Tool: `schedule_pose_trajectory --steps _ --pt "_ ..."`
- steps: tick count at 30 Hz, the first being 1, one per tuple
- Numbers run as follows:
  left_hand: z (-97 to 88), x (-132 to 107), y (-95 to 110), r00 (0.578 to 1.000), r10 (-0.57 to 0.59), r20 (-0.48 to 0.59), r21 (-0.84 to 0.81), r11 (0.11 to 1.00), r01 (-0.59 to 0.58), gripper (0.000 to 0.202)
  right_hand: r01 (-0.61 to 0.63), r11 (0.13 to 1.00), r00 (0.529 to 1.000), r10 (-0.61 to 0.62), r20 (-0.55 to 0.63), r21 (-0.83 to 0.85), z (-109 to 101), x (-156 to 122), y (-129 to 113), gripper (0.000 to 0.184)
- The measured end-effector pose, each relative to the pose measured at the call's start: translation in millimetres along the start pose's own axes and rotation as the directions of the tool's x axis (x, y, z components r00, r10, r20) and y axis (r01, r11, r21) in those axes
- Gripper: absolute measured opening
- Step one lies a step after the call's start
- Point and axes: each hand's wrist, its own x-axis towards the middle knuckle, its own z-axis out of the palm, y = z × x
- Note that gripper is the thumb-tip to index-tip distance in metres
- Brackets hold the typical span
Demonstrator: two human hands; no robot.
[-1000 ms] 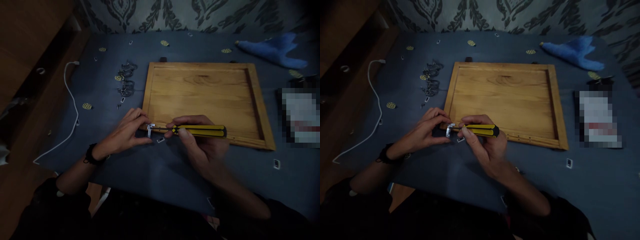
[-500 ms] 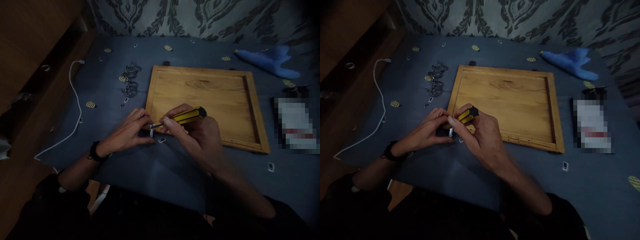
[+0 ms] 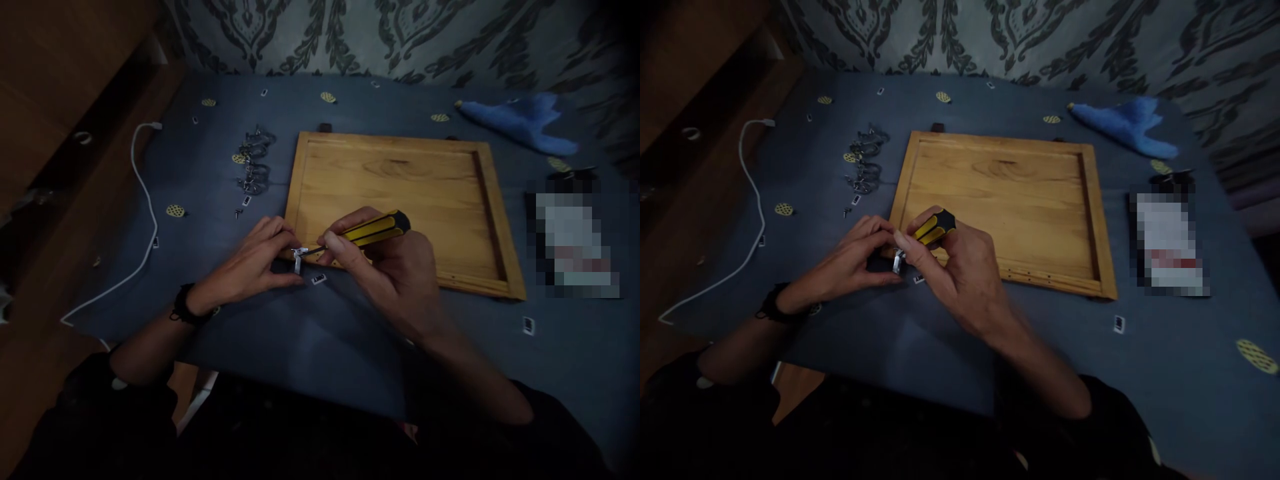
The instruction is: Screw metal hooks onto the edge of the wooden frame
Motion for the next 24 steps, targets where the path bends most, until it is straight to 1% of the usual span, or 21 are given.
schedule_pose_trajectory --steps 3,5,9,12,18,24 --pt "-1.1 -0.1 0.6 1.000 -0.010 0.010 -0.007 1.000 0.010 0.040 -0.020 0.999 0.999 0.021 -0.042 0.034 -2.0 -1.9 -1.0 0.014" --pt "-1.5 -0.2 0.5 1.000 -0.011 0.017 -0.007 1.000 0.011 0.040 -0.019 0.999 0.998 0.022 -0.061 0.043 -3.7 -2.7 -1.1 0.013" --pt "-1.4 -0.7 -0.2 1.000 0.001 0.003 0.001 1.000 -0.001 0.041 -0.014 1.000 0.999 0.015 -0.047 0.015 -5.9 -3.8 0.4 0.019" --pt "-1.2 -0.8 -0.2 1.000 0.002 0.002 -0.001 1.000 -0.002 0.040 -0.043 0.999 0.998 0.044 -0.037 0.022 -5.0 -4.4 2.3 0.016" --pt "-1.2 -0.8 0.1 1.000 0.005 -0.001 0.000 1.000 -0.005 0.041 -0.009 1.000 1.000 0.008 -0.027 -0.007 -2.5 -4.0 5.8 0.015" --pt "-1.4 -1.2 -0.8 1.000 0.009 0.002 0.001 1.000 -0.009 0.041 -0.032 0.999 0.999 0.033 -0.029 0.019 -1.5 -4.0 5.2 0.014"
